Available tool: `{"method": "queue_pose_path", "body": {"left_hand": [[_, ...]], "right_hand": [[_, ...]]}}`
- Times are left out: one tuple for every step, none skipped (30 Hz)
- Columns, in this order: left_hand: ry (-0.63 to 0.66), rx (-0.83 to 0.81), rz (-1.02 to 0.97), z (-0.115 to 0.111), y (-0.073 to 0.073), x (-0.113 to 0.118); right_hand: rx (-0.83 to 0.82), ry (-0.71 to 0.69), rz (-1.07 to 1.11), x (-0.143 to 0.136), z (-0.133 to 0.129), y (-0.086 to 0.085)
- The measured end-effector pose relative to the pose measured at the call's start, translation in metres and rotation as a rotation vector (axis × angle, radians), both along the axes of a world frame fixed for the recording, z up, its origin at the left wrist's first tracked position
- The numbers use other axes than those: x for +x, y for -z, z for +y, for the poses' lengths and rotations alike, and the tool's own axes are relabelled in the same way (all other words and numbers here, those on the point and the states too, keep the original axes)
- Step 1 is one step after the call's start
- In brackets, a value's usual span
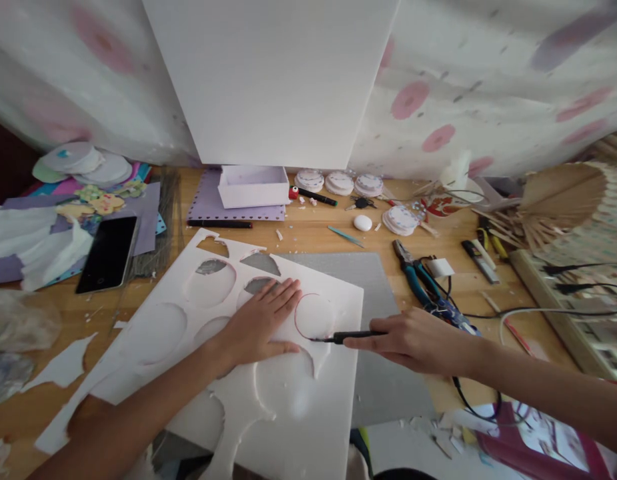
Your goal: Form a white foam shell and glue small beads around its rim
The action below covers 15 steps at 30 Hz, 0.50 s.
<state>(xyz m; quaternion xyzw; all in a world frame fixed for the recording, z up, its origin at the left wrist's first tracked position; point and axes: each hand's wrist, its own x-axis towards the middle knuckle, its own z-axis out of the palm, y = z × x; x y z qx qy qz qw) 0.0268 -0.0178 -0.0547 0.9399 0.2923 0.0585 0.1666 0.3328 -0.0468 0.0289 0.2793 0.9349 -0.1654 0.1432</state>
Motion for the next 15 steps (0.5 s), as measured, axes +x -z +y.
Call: {"method": "queue_pose_path", "body": {"left_hand": [[0.000, -0.005, -0.003, 0.000, 0.000, 0.000], [-0.002, -0.009, -0.003, 0.000, -0.001, 0.000], [-0.002, -0.012, -0.001, 0.001, -0.001, 0.000], [-0.001, -0.014, -0.001, 0.001, -0.001, 0.000], [-0.001, -0.016, -0.001, 0.001, 0.000, 0.000], [0.000, -0.018, -0.005, 0.001, 0.000, 0.001], [-0.001, -0.021, -0.014, 0.001, 0.000, 0.001], [-0.002, -0.024, -0.024, 0.001, 0.000, 0.001], [-0.003, -0.026, -0.035, 0.001, 0.000, 0.000], [-0.004, -0.029, -0.040, 0.001, 0.001, 0.000], [-0.005, -0.031, -0.041, 0.001, 0.001, 0.000], [-0.005, -0.032, -0.042, 0.001, 0.001, 0.000], [-0.005, -0.034, -0.041, 0.001, 0.001, 0.000], [-0.005, -0.036, -0.042, 0.001, 0.001, 0.000], [-0.005, -0.038, -0.044, 0.001, 0.001, 0.000]], "right_hand": [[-0.005, -0.008, -0.005, 0.001, 0.002, 0.001], [-0.008, -0.014, -0.012, 0.003, 0.003, 0.001], [-0.009, -0.017, -0.019, 0.005, 0.004, 0.002], [-0.011, -0.022, -0.024, 0.007, 0.006, 0.002], [-0.013, -0.028, -0.027, 0.008, 0.007, 0.003], [-0.017, -0.035, -0.027, 0.010, 0.009, 0.004], [-0.022, -0.044, -0.022, 0.011, 0.011, 0.004], [-0.028, -0.055, -0.011, 0.012, 0.012, 0.004], [-0.032, -0.061, 0.002, 0.013, 0.014, 0.004], [-0.035, -0.067, 0.013, 0.013, 0.016, 0.005], [-0.035, -0.073, 0.022, 0.014, 0.018, 0.005], [-0.031, -0.081, 0.031, 0.014, 0.020, 0.005], [-0.025, -0.086, 0.036, 0.014, 0.022, 0.006], [-0.020, -0.092, 0.044, 0.015, 0.023, 0.006], [-0.015, -0.100, 0.058, 0.015, 0.024, 0.006]]}}
